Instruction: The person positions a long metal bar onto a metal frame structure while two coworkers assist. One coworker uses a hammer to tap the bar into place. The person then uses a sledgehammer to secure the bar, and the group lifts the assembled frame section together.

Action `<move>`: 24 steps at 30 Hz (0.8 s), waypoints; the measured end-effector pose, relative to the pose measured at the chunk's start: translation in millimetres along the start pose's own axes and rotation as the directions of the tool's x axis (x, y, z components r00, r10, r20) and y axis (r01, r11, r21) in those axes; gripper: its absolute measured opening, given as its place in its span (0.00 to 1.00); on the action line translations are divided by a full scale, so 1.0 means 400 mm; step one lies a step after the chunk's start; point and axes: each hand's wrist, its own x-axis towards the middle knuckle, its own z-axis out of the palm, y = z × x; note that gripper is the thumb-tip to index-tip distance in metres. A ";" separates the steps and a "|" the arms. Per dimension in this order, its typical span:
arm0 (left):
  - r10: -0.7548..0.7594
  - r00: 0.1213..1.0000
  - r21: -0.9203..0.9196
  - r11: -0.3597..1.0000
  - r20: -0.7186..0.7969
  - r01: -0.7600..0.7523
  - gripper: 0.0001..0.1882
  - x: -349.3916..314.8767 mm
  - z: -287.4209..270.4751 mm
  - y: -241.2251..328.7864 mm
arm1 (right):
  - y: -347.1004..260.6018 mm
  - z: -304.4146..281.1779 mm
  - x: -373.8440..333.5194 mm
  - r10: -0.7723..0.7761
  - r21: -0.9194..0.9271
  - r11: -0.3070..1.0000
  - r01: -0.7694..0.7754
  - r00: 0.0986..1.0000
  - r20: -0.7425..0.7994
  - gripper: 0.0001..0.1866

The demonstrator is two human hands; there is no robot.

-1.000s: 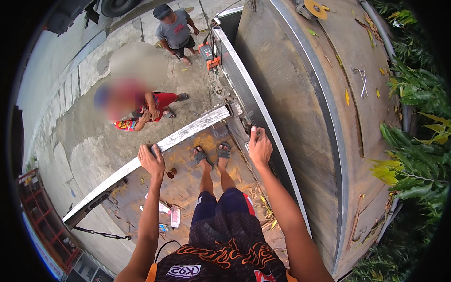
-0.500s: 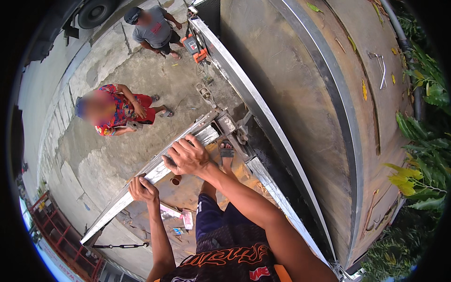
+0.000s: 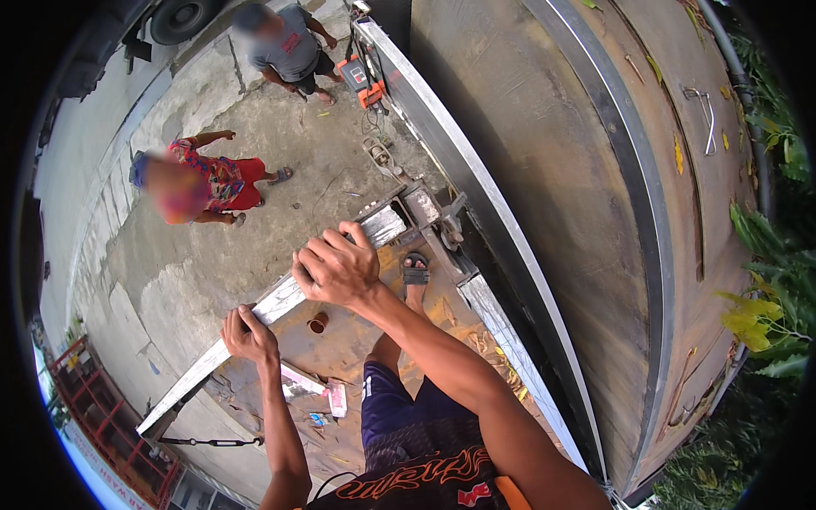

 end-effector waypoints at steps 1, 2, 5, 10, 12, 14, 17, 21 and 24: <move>0.061 0.997 -0.026 0.998 -0.047 -0.063 0.19 0.012 0.006 -0.002 | 0.002 0.003 0.009 -0.038 -0.025 0.999 0.037 0.999 -0.035 0.12; 0.004 1.000 -0.019 1.000 -0.013 -0.004 0.19 0.014 0.011 -0.001 | 0.002 0.004 0.011 0.002 -0.023 1.000 -0.002 1.000 0.030 0.11; -0.017 0.998 0.006 1.000 -0.059 0.018 0.17 0.025 0.025 -0.014 | 0.006 0.023 0.021 -0.001 -0.037 0.999 0.002 0.999 0.038 0.09; -0.005 0.998 -0.011 1.000 -0.069 0.004 0.16 0.021 0.024 -0.026 | 0.004 0.038 0.019 0.000 0.016 1.000 0.002 0.996 -0.086 0.07; -0.006 0.997 -0.020 1.000 -0.081 0.004 0.16 0.021 0.026 -0.026 | 0.005 0.040 0.018 -0.001 0.037 0.999 0.004 0.995 -0.100 0.06; 0.007 0.994 -0.023 1.000 -0.105 -0.009 0.17 0.025 0.027 -0.023 | 0.005 0.041 0.019 0.025 0.054 0.998 -0.020 0.994 -0.108 0.05; -0.018 1.000 0.029 0.999 -0.021 0.019 0.17 0.035 0.019 -0.020 | 0.003 0.043 0.020 0.016 0.049 0.999 -0.012 0.996 -0.093 0.07; 0.047 0.998 0.079 0.996 0.047 -0.051 0.18 0.042 0.012 -0.020 | 0.006 0.047 0.019 0.021 0.044 0.999 -0.016 0.994 -0.110 0.07; 0.012 0.999 0.105 0.994 0.050 -0.017 0.19 0.035 0.020 -0.022 | 0.008 0.049 0.017 -0.001 0.044 0.999 0.006 0.995 -0.101 0.08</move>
